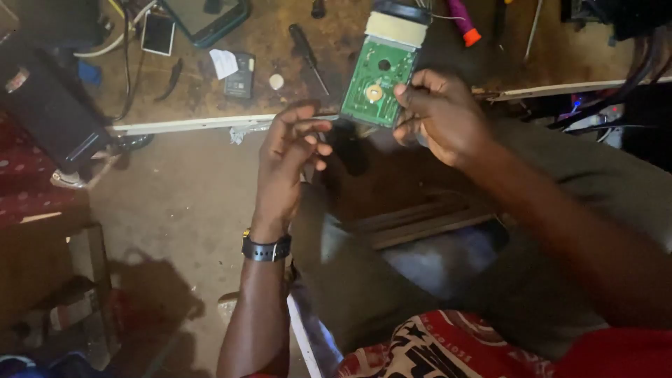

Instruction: The person is performing maintenance on a circuit board, using a screwdriver to remove components and a soldering iron for repairs.

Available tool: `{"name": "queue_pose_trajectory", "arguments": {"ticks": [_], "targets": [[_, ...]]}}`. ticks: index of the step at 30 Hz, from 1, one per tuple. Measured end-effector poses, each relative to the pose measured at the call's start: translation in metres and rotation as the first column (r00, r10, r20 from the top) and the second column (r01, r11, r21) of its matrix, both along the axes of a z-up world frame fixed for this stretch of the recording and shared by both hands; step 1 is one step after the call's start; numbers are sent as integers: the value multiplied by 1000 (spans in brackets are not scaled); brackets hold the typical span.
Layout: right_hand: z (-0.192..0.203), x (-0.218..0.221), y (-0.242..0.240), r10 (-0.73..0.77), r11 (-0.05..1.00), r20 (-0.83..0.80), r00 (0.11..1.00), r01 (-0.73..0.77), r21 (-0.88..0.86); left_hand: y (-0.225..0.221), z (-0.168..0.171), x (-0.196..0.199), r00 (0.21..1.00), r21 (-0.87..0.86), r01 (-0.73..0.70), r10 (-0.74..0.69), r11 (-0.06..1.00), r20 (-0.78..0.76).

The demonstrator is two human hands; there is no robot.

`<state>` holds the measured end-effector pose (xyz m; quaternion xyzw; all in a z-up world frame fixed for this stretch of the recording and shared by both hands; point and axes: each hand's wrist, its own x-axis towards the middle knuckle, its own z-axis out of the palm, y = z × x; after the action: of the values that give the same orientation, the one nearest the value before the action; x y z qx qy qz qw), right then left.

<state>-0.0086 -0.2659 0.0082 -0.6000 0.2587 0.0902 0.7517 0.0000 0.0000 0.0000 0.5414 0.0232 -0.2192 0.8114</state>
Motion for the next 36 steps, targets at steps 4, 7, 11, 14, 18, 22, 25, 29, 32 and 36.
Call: {"name": "queue_pose_trajectory", "arguments": {"ticks": [4,7,11,14,18,22,25,29,32,36], "targets": [[-5,2,-4,-51,998,21,998,52,-41,-3,5,-1,1000,13,21,-20,1000,-22],[-3,3,3,-60,998,25,998,61,-29,-3,1,-1,999,37,31,-31,999,13],[10,1,22,-90,996,58,994,91,-15,-1,-2,-1,997,48,48,-51,998,53],[25,-1,30,-67,997,-9,998,67,-49,-1,-5,0,995,70,46,-52,996,83],[63,-13,47,73,989,-76,994,-83,-125,-5,6,-2,999,136,29,-31,990,9],[96,-52,37,414,767,-5,910,-352,-536,-8,13,-5,1000,120,18,-20,993,16],[115,-93,15,425,682,165,890,-194,-705,-11,15,-9,982,331,78,-130,940,138],[123,-183,-46,378,436,454,807,278,-856,-23,7,-20,945,450,-33,-119,892,304],[102,-254,-113,179,194,455,872,422,-886,10,-111,23,840,221,81,-186,972,510],[40,-334,-206,0,-18,394,919,394,-919,-4,-54,-6,808,224,-174,9,959,589]]}}
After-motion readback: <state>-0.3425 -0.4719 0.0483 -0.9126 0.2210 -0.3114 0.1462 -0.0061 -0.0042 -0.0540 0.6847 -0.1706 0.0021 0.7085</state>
